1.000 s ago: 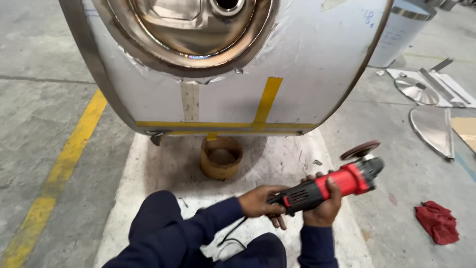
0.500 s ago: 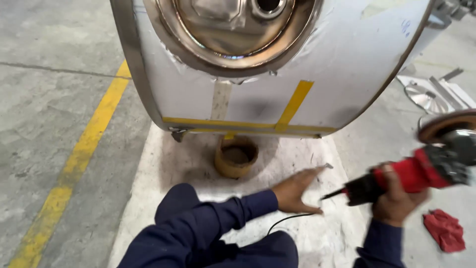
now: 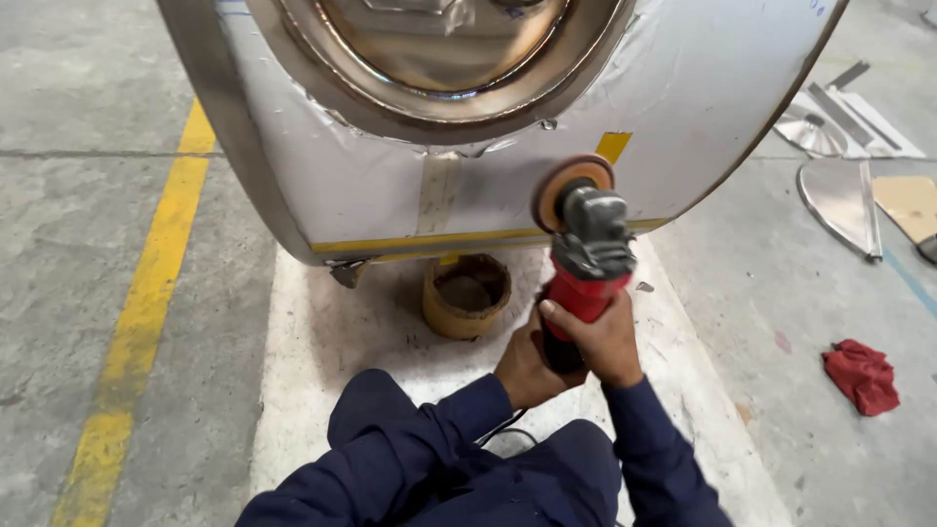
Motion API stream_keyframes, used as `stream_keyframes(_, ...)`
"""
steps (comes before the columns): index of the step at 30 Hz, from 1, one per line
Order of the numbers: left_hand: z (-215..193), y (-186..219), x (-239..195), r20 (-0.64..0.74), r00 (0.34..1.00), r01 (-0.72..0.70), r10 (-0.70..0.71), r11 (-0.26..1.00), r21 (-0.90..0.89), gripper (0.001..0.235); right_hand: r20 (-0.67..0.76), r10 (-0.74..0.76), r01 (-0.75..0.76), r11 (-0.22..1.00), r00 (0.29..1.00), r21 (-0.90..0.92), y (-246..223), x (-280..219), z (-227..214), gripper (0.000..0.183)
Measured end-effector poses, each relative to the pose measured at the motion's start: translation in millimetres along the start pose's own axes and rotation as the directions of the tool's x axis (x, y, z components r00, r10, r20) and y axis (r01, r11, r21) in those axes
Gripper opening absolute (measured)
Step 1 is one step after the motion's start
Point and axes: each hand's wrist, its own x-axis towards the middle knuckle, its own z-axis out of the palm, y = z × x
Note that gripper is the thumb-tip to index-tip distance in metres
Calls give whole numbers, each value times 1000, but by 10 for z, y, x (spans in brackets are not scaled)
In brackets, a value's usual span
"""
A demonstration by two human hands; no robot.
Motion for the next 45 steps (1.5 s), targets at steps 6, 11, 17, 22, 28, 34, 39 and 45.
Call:
stream_keyframes(6, -366, -203, 379, -46, 986, -164, 159, 971, -173, 73, 89, -67, 70, 997, 994, -30, 143, 490, 314, 39)
stream_keyframes(11, -447, -261, 626, -51, 989, -146, 140, 979, -144, 56, 90, -60, 70, 992, 994, -108, 76, 741, 412, 34)
stream_keyframes(17, -449, -360, 768, -70, 991, -125, 113, 971, -205, 59, 94, -86, 98, 985, 992, -140, 97, 923, 449, 35)
stream_keyframes(22, -525, -375, 773, -79, 986, -152, 144, 984, -97, 62, 88, -99, 113, 980, 991, -161, 79, 981, 537, 38)
stream_keyframes(28, -649, -449, 666, -141, 974, -201, 180, 968, -150, 68, 118, -92, 114, 973, 989, -201, 59, 956, 731, 42)
stream_keyframes(34, -774, -541, 503, -164, 971, -198, 174, 970, -141, 65, 150, -95, 120, 978, 984, -169, -9, 898, 977, 47)
stream_keyframes(39, -954, -536, 400, -137, 989, -104, 60, 935, -340, 74, 180, -107, 137, 977, 978, -162, -25, 890, 1183, 46)
stream_keyframes(45, -1141, -466, 290, -251, 967, -83, 36, 980, -180, 77, 241, -100, 136, 981, 965, -137, -99, 905, 1386, 45)
